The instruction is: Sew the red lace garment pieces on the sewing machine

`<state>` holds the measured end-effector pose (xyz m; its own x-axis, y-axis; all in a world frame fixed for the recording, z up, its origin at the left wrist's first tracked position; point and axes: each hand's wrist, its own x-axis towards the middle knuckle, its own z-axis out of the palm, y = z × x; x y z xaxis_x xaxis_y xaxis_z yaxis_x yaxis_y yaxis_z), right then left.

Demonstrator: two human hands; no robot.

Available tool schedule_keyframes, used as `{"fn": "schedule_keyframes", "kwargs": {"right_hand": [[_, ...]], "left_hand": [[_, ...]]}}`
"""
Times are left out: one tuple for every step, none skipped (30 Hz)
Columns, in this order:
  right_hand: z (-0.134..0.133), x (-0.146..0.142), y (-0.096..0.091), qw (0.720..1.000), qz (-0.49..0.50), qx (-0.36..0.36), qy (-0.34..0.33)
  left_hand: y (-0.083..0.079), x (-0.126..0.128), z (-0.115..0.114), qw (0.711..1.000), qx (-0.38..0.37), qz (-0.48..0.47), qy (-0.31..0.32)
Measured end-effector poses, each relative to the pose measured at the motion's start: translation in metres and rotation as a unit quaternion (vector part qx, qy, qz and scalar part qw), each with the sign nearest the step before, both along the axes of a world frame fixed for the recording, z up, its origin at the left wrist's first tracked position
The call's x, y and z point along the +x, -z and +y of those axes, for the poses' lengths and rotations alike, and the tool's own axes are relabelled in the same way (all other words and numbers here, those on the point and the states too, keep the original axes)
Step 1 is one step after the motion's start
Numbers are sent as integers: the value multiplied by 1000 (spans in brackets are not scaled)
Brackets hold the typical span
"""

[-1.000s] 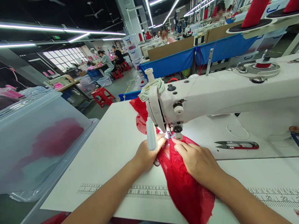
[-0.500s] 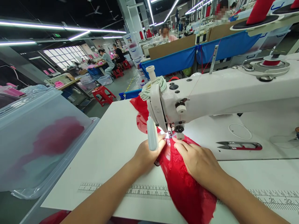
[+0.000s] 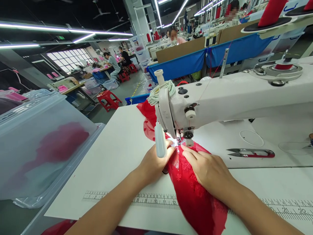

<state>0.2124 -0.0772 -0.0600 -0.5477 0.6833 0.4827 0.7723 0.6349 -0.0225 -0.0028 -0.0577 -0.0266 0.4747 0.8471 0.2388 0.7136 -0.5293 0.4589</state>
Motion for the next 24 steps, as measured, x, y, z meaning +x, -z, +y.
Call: {"fn": "schedule_keyframes", "kwargs": {"right_hand": [[0, 0, 0, 1000, 0, 1, -5], [0, 1, 0, 1000, 0, 0, -9], [0, 1, 0, 1000, 2, -1, -12], [0, 1, 0, 1000, 5, -1, -17], [0, 1, 0, 1000, 8, 0, -22], [-1, 1, 0, 1000, 10, 4, -26], [-1, 1, 0, 1000, 13, 10, -27], [-1, 1, 1, 999, 16, 15, -26], [-1, 0, 1, 999, 20, 20, -25], [-1, 0, 1, 999, 24, 24, -24], [-1, 0, 1, 999, 28, 27, -24], [-1, 0, 2, 999, 30, 29, -24], [-1, 0, 2, 999, 30, 30, -27], [0, 0, 3, 999, 28, 29, -29], [0, 0, 4, 999, 24, 28, -30], [0, 0, 4, 999, 20, 25, -28], [0, 0, 5, 999, 17, 21, -24], [-1, 0, 5, 1000, 13, 17, -19], [-1, 0, 5, 1000, 11, 14, -13], [-1, 0, 5, 1000, 9, 12, -7], [-2, 0, 5, 1000, 7, 10, -4], [-2, 0, 5, 1000, 6, 7, 0], [-2, 0, 5, 1000, 5, 3, 3], [-2, -1, 5, 1000, 5, -4, 7]], "left_hand": [[0, 0, 0, 999, 26, 16, 30], [1, 0, 0, 996, 54, 28, 58], [2, 0, -1, 993, 82, 35, 76], [3, 0, -1, 990, 105, 38, 82], [5, 0, -2, 989, 119, 43, 79], [7, 0, -4, 988, 126, 55, 75], [9, -1, -5, 986, 128, 74, 71], [11, -1, -7, 984, 128, 96, 71], [13, -1, -9, 983, 126, 117, 72], [15, -2, -11, 981, 123, 131, 71], [18, -2, -12, 980, 123, 141, 67], [20, -3, -14, 979, 127, 147, 63], [22, -3, -14, 977, 135, 152, 63], [24, -3, -15, 975, 144, 155, 65], [26, -3, -15, 973, 152, 158, 69], [27, -3, -15, 972, 156, 160, 72], [28, -3, -15, 972, 156, 160, 75], [29, -3, -14, 972, 153, 159, 76], [29, -3, -14, 973, 149, 158, 75], [28, -3, -14, 974, 145, 156, 72], [28, -3, -13, 975, 144, 154, 68], [27, -2, -13, 976, 144, 153, 64], [27, -2, -13, 976, 146, 151, 61], [26, -2, -13, 975, 149, 150, 60]]}}
